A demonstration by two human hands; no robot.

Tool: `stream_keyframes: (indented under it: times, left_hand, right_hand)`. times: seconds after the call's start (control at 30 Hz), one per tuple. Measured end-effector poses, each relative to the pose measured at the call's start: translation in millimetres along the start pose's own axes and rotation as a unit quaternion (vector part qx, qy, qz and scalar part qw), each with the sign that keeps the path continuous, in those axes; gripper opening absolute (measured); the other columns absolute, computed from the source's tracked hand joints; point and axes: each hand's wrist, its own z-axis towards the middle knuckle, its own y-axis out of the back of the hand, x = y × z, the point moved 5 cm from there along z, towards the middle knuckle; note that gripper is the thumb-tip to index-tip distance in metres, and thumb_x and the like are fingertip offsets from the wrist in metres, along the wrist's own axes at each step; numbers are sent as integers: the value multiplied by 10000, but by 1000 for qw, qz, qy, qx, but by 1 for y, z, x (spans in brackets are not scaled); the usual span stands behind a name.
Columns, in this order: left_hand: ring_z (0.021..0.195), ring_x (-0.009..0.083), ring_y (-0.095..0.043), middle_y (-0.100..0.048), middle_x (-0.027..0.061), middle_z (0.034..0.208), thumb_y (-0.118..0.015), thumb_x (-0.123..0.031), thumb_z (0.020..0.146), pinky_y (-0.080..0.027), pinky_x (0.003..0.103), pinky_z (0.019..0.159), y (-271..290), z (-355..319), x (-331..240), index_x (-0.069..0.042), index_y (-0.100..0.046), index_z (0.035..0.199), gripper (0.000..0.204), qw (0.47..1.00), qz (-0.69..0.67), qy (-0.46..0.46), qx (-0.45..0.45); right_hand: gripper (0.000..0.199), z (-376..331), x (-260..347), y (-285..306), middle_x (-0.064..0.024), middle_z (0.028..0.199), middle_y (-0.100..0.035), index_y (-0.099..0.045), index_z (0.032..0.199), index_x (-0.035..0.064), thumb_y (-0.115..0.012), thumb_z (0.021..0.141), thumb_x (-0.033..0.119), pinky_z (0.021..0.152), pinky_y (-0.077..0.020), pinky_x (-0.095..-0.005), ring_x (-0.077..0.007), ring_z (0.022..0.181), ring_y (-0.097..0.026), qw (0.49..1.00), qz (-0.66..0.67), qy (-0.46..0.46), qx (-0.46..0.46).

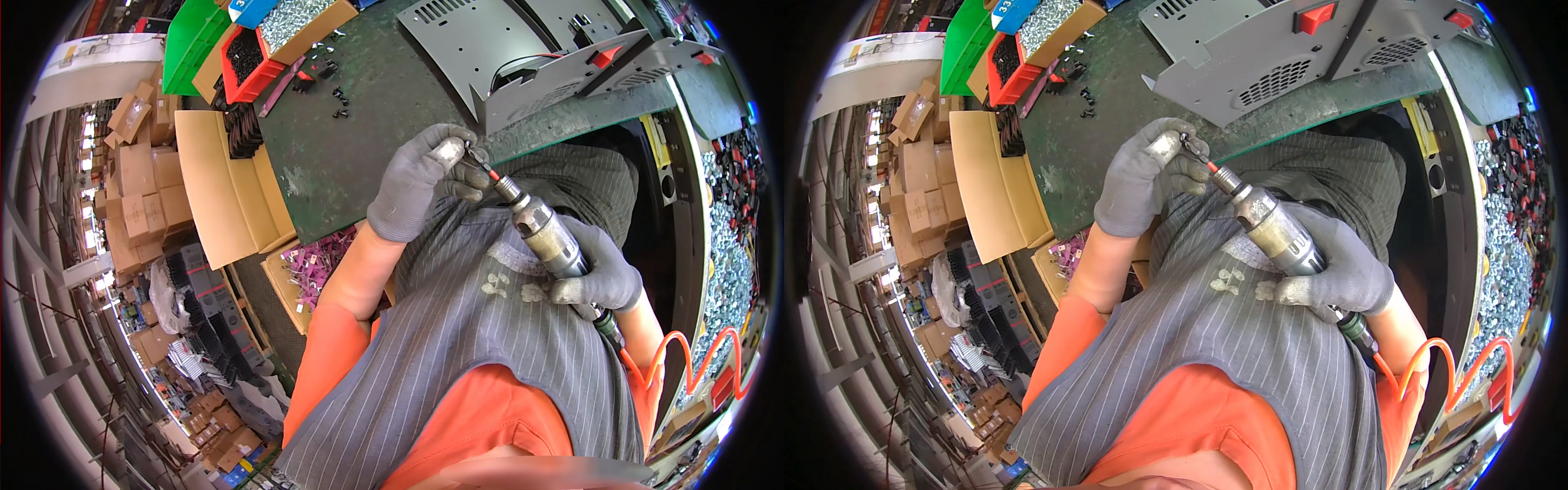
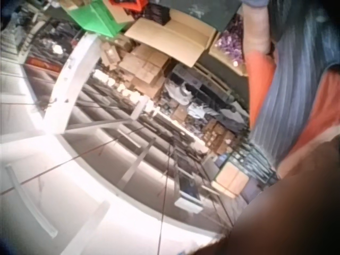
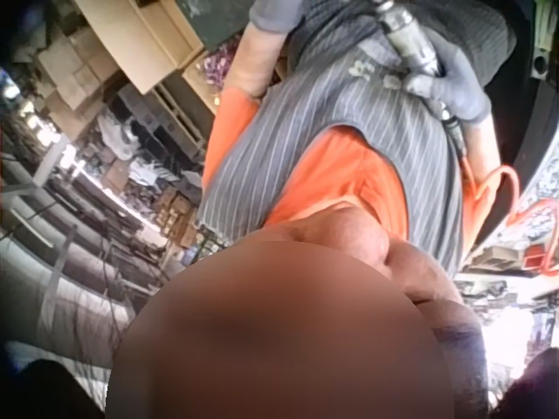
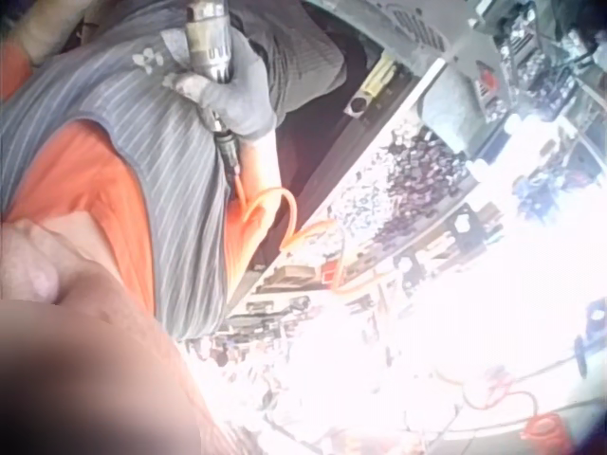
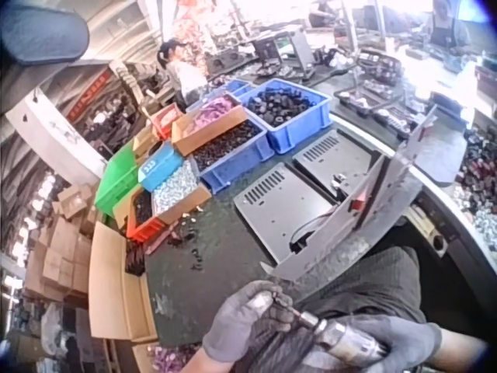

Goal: Assembling electronic metal enclosures and cooling fans using a pneumatic screwdriver.

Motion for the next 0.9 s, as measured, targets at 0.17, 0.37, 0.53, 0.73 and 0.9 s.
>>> stream_keyframes:
  times: [0.17,0.37,0.53,0.73,0.9]
  left_hand:
    - [856,218,-699,-655,152,1065,-552,-238,995,-602,338,706,-11,3,1,-16,-537,1217,314,999,-23,4,34]
    - [798,207,-705,-662,129,997,-557,-197,990,-610,330,696,-18,3,-10,-15,-543,1170,256,987,156,-18,17]
    - [770,190,-702,-668,111,941,-569,-193,985,-592,304,663,-18,8,-14,-15,-566,1116,221,980,175,42,81]
    - [819,207,-681,-667,109,943,-653,-254,939,-566,339,722,-15,4,10,-11,-532,1184,366,993,118,-21,7]
    - [1202,344,-500,-534,197,1292,-831,-360,757,-414,490,1012,-18,24,5,-4,-561,1236,654,719,555,-363,-211]
  right_hand:
    - [810,-7,-6,-3,-162,1220,-586,-564,1269,-45,-844,645,388,1016,-409,-369,-265,1126,-571,997,71,14,1]
    - [845,-10,-9,3,-171,1214,-588,-566,1261,-51,-816,653,479,1023,-404,-390,-284,1128,-571,998,37,45,6]
    - [969,-12,-17,6,-144,1202,-597,-537,1307,-58,-872,552,449,978,-430,-349,-233,1061,-588,997,32,69,8]
    - [1008,-19,-18,14,-124,1173,-605,-540,1310,-56,-882,520,469,947,-447,-337,-207,1031,-595,990,-4,137,-23]
    - [880,-39,-27,26,-55,1008,-596,-561,1251,-34,-863,601,476,841,-463,-297,-153,891,-571,993,37,11,-109]
